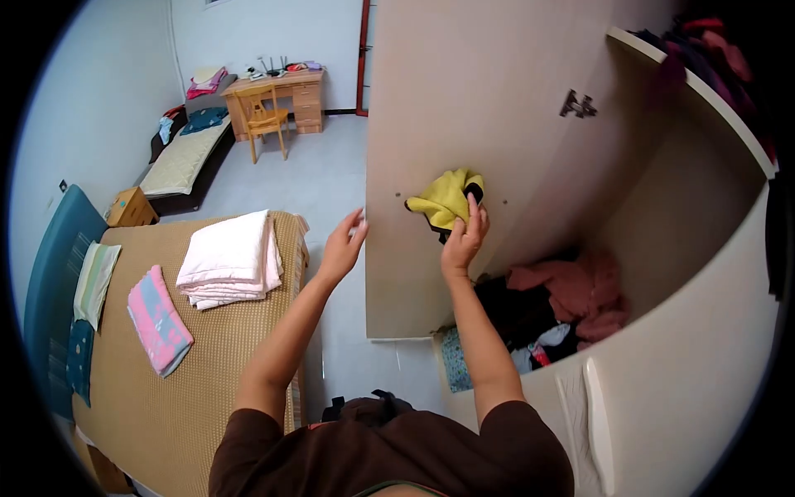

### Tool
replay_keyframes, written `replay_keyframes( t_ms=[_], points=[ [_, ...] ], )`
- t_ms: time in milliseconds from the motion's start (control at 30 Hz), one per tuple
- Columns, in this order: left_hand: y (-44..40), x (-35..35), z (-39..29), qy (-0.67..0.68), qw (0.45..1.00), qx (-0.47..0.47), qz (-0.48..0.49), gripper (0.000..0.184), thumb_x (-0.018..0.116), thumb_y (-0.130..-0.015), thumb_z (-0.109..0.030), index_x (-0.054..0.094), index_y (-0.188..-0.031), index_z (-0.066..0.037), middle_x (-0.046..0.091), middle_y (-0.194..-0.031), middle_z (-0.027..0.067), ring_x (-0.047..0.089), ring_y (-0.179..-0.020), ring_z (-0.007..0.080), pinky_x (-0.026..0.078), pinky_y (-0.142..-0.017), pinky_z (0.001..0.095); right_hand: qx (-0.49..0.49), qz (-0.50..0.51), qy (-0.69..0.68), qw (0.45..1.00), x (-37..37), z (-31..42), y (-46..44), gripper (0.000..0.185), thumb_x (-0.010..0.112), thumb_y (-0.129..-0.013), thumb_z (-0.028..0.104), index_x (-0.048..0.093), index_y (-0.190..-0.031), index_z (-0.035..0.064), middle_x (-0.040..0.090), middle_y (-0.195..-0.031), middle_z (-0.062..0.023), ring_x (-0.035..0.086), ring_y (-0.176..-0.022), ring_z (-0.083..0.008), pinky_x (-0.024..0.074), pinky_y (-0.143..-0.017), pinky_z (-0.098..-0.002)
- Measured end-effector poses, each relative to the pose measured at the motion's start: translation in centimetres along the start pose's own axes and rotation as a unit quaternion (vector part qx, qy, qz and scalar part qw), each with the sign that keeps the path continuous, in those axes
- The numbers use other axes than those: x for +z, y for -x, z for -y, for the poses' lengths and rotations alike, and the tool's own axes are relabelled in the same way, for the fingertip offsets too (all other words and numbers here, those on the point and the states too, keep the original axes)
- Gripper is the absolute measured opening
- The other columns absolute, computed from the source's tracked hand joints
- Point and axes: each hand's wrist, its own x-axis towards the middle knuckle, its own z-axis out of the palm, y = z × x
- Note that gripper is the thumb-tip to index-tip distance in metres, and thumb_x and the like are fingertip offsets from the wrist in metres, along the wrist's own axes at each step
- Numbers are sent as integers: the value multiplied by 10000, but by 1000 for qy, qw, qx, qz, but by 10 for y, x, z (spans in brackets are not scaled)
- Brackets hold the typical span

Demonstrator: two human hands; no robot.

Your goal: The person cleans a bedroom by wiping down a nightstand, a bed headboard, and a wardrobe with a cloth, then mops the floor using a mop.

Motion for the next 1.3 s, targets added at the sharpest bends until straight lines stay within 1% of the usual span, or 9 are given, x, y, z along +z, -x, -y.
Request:
replay_keyframes(
  t_ms=[67,133,200,333,600,733,1000,1067,1300],
  points=[
    [-51,12,-5,-17,997,68,-38,499,525,-1012,-310,443,-1443,-73,574,-1326,212,567,-1210,272,450,-1000,367,-24,-23,48,998,54,-49,8,388,556,-849,83,633,-1229,67,481,-1371,-197,378,-1349,-430,327,-1109,-518],
    [-86,23,-4,-49,984,143,-95,494,486,-1031,-300,402,-1467,-83,540,-1370,202,537,-1245,280,414,-1042,370,-174,14,148,974,74,-88,24,325,574,-854,173,620,-1154,58,426,-1425,-214,323,-1383,-475,291,-1097,-621],
    [-93,33,-9,41,992,97,-67,467,453,-1044,-295,403,-1457,-82,540,-1367,184,532,-1252,272,394,-1056,368,-268,82,180,943,79,-110,43,313,585,-858,216,605,-1128,60,421,-1440,-210,320,-1387,-476,280,-1077,-666],
    [-101,43,5,102,987,102,-75,398,423,-1060,-292,457,-1389,-69,592,-1236,132,562,-1159,220,418,-1001,339,-302,95,200,927,87,-97,16,353,522,-933,381,571,-1122,87,368,-1499,-181,291,-1401,-475,221,-1083,-673],
    [-98,25,-3,172,984,37,-6,303,465,-1058,-278,526,-1245,-47,606,-1007,36,537,-954,102,442,-871,270,-429,-89,188,879,121,119,-185,261,557,-869,295,619,-1077,149,440,-1495,-101,381,-1383,-387,257,-1103,-591],
    [-104,18,3,192,979,36,54,310,453,-1061,-280,524,-1249,-43,590,-1069,29,523,-1012,102,425,-908,272,-424,-163,187,871,136,149,-211,365,560,-833,256,617,-1173,136,441,-1481,-112,399,-1356,-399,280,-1089,-604],
    [-97,11,23,347,924,-24,159,429,434,-1049,-219,419,-1444,-52,491,-1397,39,418,-1308,136,322,-1104,300,-423,31,232,875,134,2,-36,486,438,-998,424,505,-1334,79,395,-1484,-209,332,-1380,-489,245,-1095,-647],
    [-94,7,22,400,897,-46,183,464,444,-1039,-209,387,-1474,-57,474,-1428,35,391,-1339,137,304,-1112,296,-354,77,204,909,121,-13,-7,481,436,-1000,409,493,-1349,82,389,-1494,-196,318,-1394,-485,225,-1110,-642],
    [-93,11,19,420,890,-60,164,447,427,-1061,-312,431,-1422,-48,515,-1332,6,426,-1259,104,323,-1078,273,-396,-28,231,888,109,62,-116,458,420,-1008,336,457,-1364,50,361,-1517,-203,295,-1415,-470,194,-1118,-651]
  ],
)
